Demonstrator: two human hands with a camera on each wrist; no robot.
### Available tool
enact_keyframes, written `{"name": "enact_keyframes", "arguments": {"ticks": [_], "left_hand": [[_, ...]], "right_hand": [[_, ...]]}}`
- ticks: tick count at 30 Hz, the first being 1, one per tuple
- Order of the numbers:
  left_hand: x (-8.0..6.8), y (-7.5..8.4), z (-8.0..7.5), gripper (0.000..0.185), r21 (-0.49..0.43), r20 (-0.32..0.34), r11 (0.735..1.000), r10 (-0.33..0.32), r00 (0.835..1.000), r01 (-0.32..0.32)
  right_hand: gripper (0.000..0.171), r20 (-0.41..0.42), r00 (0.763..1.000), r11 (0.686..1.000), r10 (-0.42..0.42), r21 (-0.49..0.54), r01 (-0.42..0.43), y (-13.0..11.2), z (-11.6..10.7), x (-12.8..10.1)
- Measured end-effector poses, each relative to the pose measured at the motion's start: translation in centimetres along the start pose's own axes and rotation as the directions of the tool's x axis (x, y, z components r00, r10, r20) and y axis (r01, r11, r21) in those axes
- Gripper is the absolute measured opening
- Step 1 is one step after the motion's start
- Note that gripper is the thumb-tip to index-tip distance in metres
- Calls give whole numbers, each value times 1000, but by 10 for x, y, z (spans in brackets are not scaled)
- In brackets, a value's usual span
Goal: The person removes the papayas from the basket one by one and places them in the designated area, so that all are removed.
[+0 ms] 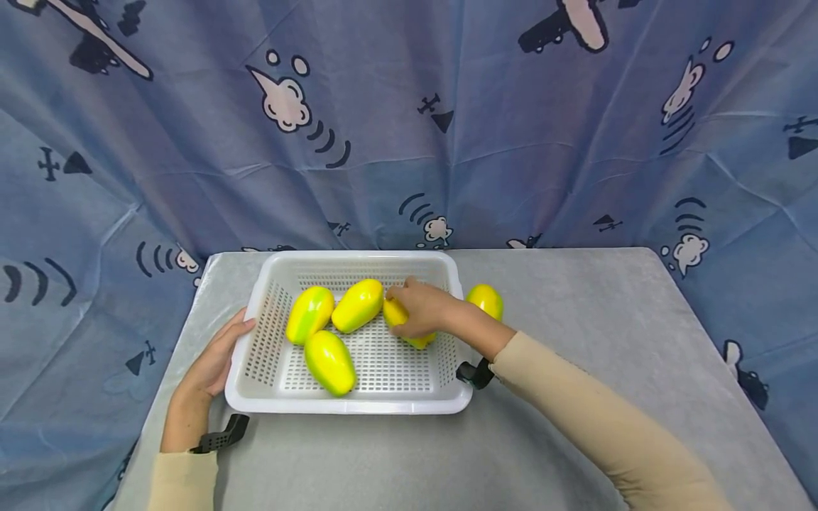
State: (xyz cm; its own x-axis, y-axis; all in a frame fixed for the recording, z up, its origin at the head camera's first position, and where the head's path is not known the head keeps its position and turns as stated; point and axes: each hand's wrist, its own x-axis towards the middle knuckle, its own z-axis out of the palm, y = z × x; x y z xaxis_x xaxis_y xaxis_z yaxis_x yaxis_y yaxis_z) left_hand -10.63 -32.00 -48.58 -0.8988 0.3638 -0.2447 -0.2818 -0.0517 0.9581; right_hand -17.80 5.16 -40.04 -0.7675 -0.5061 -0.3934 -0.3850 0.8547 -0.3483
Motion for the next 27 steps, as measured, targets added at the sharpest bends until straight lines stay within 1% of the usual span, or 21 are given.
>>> {"name": "enact_keyframes", "arguments": {"ticks": [7, 12, 16, 24, 27], "left_hand": [[0, 0, 1, 70, 0, -1, 1000, -2, 1000, 2], [3, -1, 4, 70, 2, 5, 1000, 1, 1000, -1], [4, -2, 4, 70, 7, 4, 1000, -9, 1000, 8], [-2, -1, 2, 71, 9, 1, 1000, -5, 1000, 5], [0, 0, 2, 71, 7, 7, 1000, -2, 1000, 2]], "right_hand": [[70, -6, 1000, 1000, 16, 8, -16, -3, 5, -2], [72, -12, 999, 999, 48, 5, -48, -4, 6, -5], [74, -17, 998, 998, 58, -1, -58, -3, 8, -5], [68, -17, 1000, 1000, -2, -13, 2, -2, 7, -4], [68, -19, 1000, 1000, 1, -10, -1, -1, 6, -7]]}}
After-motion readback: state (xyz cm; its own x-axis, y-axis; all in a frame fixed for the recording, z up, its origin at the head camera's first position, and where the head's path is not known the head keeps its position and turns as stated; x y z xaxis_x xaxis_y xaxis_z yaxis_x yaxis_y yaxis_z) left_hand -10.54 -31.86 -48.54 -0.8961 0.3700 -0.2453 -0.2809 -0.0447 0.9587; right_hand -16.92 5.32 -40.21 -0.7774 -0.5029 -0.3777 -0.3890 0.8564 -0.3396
